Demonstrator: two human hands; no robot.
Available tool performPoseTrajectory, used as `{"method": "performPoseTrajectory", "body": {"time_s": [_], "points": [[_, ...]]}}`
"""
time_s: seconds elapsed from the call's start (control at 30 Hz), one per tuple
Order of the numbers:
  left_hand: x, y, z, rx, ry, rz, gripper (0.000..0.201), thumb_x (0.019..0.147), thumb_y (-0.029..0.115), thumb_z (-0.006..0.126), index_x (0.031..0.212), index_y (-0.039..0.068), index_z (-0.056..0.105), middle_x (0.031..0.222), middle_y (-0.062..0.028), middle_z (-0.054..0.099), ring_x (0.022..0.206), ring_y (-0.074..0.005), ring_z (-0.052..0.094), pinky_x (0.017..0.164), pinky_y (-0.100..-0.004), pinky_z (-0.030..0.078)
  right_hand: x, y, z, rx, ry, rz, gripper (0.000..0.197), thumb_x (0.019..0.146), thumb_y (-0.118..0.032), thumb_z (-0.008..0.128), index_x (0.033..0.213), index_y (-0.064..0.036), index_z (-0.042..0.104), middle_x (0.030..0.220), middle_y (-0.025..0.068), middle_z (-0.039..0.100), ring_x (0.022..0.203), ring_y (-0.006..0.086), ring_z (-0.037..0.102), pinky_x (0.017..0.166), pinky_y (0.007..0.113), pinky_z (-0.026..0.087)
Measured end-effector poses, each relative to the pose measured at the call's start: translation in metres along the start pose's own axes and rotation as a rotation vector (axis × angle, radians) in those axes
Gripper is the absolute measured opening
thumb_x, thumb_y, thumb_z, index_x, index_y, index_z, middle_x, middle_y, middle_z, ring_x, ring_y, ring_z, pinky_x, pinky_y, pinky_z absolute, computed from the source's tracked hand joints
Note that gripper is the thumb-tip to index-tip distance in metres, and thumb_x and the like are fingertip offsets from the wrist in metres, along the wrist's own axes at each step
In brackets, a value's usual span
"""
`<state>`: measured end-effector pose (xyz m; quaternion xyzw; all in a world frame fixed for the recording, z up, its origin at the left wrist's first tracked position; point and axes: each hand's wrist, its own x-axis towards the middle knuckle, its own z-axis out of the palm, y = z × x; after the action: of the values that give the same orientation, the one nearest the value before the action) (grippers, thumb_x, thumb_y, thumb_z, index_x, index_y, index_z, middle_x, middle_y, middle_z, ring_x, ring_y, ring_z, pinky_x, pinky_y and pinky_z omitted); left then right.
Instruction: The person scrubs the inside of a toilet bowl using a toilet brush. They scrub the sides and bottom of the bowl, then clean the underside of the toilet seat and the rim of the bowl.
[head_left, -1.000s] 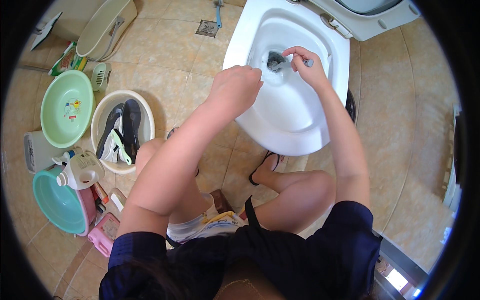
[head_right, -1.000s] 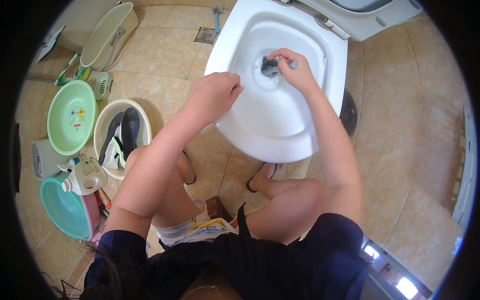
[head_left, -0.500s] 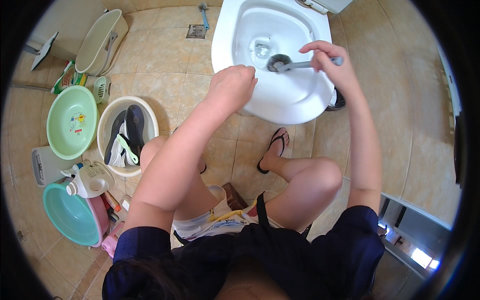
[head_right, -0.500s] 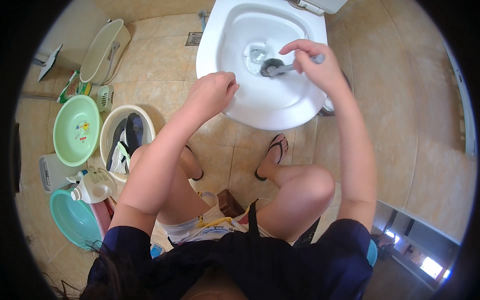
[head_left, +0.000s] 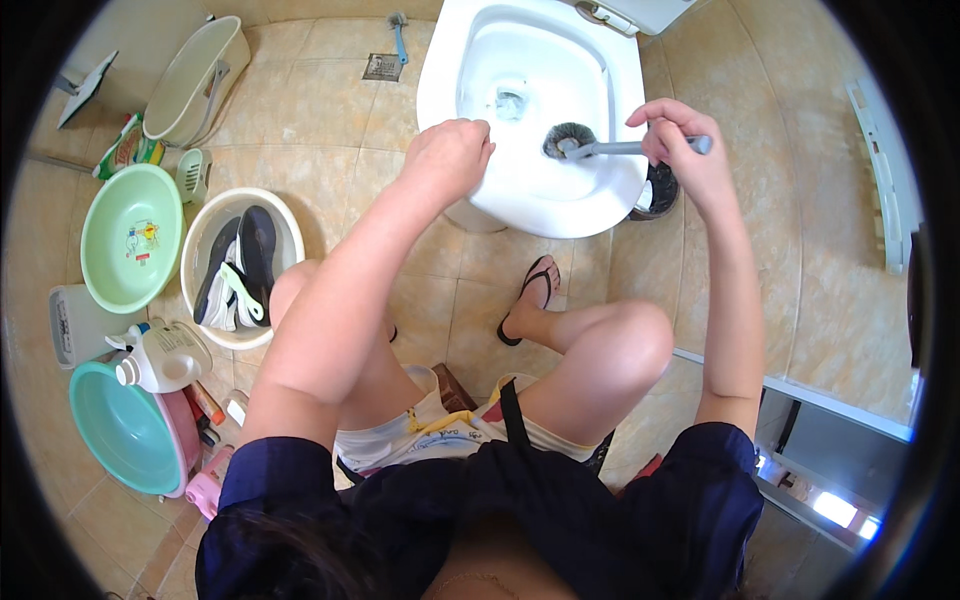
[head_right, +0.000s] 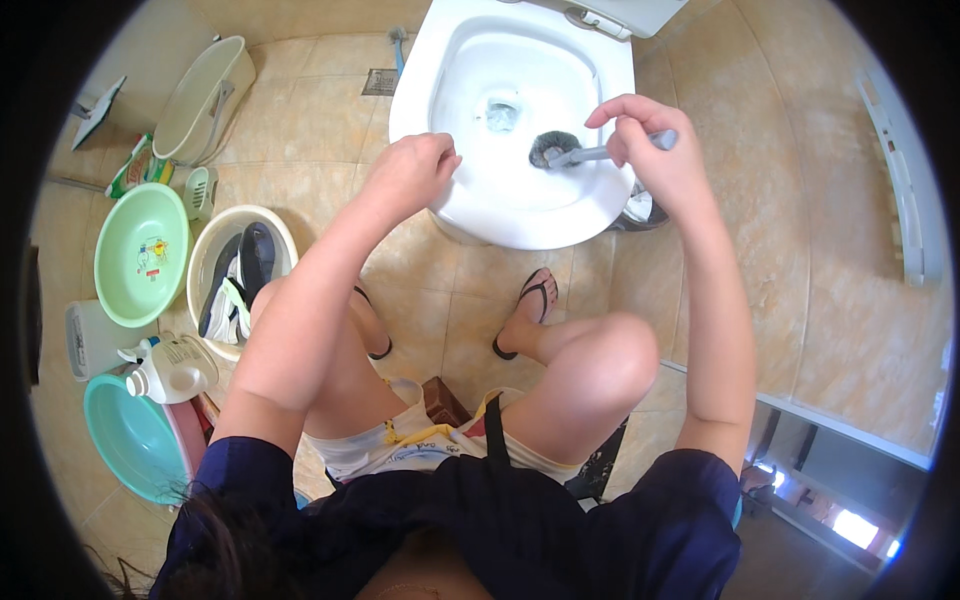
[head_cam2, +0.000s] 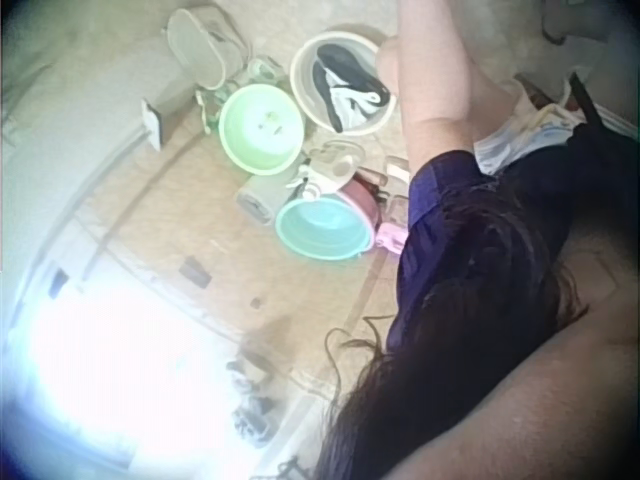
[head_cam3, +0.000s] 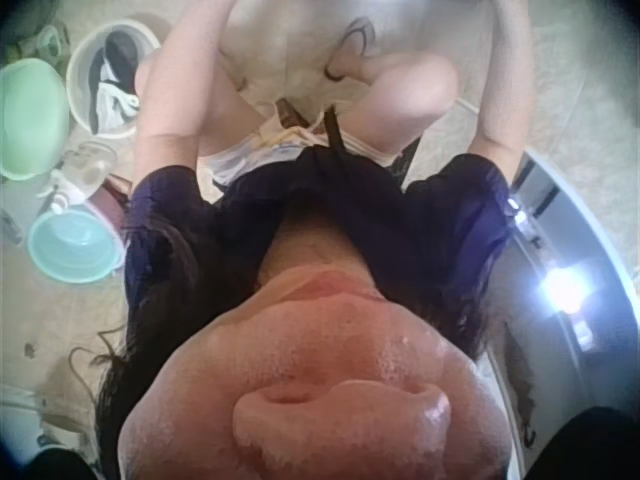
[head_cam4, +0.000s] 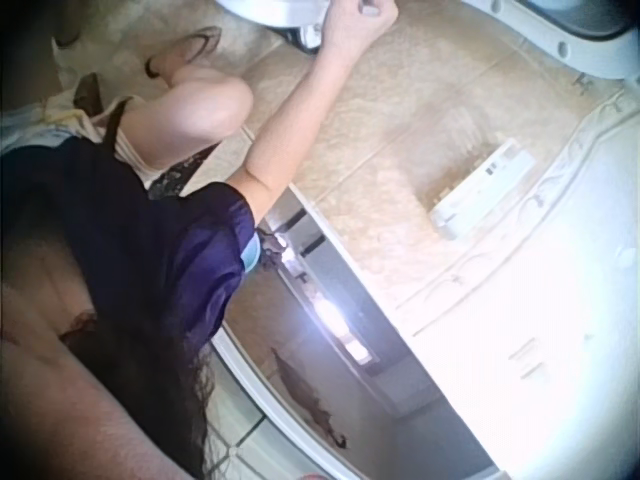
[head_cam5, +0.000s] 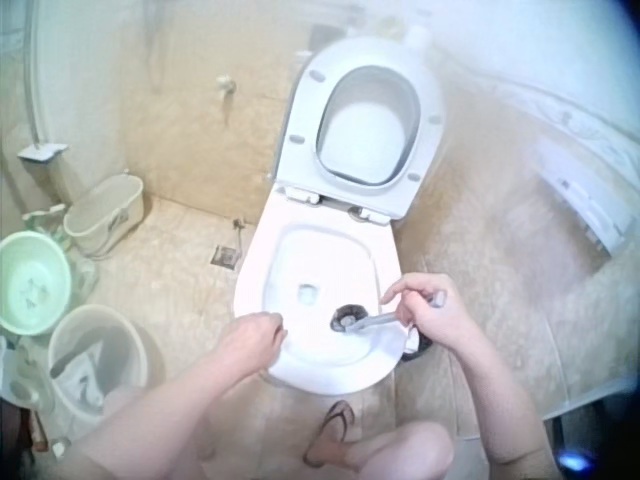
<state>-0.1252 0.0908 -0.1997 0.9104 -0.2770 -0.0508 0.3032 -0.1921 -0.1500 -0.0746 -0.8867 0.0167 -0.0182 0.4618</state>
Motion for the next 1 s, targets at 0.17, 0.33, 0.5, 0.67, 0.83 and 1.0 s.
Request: {"method": "performPoseTrajectory", "body": {"time_s": [0.17,0.33,0.5,0.67,0.83,1.0], "points": [[-0.014,-0.014,-0.02,0.026,-0.007,-0.014,0.019,0.087,0.019,0.054,0.083,0.002,0.063,0.085,-0.0175,0.065,0.084,-0.0335,0.063,0.075,-0.0433,0.051,-0.005,-0.041,-0.009,0.09,-0.059,0.018,0.024,0.083,-0.003,0.04,0.084,0.0022,0.063,0.057,-0.0021,0.047,0.052,0.0046,0.04,0.05,0.02,0.033],[-0.007,-0.009,-0.022,-0.02,0.02,-0.004,0.02,0.088,0.018,0.054,0.084,0.001,0.063,0.085,-0.0173,0.065,0.084,-0.0337,0.063,0.074,-0.0435,0.051,0.015,0.029,0.009,0.054,0.131,-0.055,0.022,0.086,-0.001,0.041,0.084,0.0007,0.064,0.059,-0.0006,0.052,0.056,0.006,0.047,0.055,0.02,0.038],[-0.015,-0.009,-0.021,-0.007,0.008,-0.009,0.017,0.087,0.016,0.056,0.084,0.001,0.063,0.083,-0.0163,0.065,0.083,-0.033,0.063,0.074,-0.0435,0.051,-0.015,-0.009,0.03,-0.093,-0.008,-0.054,0.022,0.086,0.001,0.041,0.083,0.0016,0.063,0.058,-0.0018,0.049,0.056,0.0048,0.044,0.053,0.021,0.035],[-0.015,-0.014,-0.016,-0.044,0.078,0.01,0.018,0.087,0.016,0.054,0.078,0.001,0.059,0.079,-0.0158,0.062,0.078,-0.0336,0.06,0.07,-0.0441,0.048,-0.029,-0.025,0.034,-0.083,0.032,-0.067,0.021,0.085,0.003,0.042,0.083,0.002,0.062,0.058,-0.003,0.047,0.055,0.0049,0.043,0.051,0.021,0.034],[-0.012,-0.006,-0.013,-0.051,0.061,0.028,0.018,0.088,0.016,0.054,0.079,0.001,0.059,0.078,-0.0159,0.063,0.078,-0.0344,0.061,0.07,-0.0446,0.049,-0.002,0.034,0.047,-0.202,0.077,-0.202,0.019,0.083,0.004,0.044,0.084,0.001,0.062,0.058,-0.0005,0.047,0.054,0.0062,0.045,0.051,0.022,0.036],[-0.014,-0.012,-0.013,-0.062,0.052,0.022,0.017,0.087,0.015,0.055,0.079,0.001,0.059,0.079,-0.0165,0.063,0.079,-0.0341,0.061,0.07,-0.0446,0.049,-0.03,-0.01,0.056,-0.392,-0.082,-0.203,0.017,0.081,0.005,0.046,0.084,-0.0007,0.062,0.055,0.0016,0.045,0.051,0.0066,0.044,0.049,0.022,0.034]]}}
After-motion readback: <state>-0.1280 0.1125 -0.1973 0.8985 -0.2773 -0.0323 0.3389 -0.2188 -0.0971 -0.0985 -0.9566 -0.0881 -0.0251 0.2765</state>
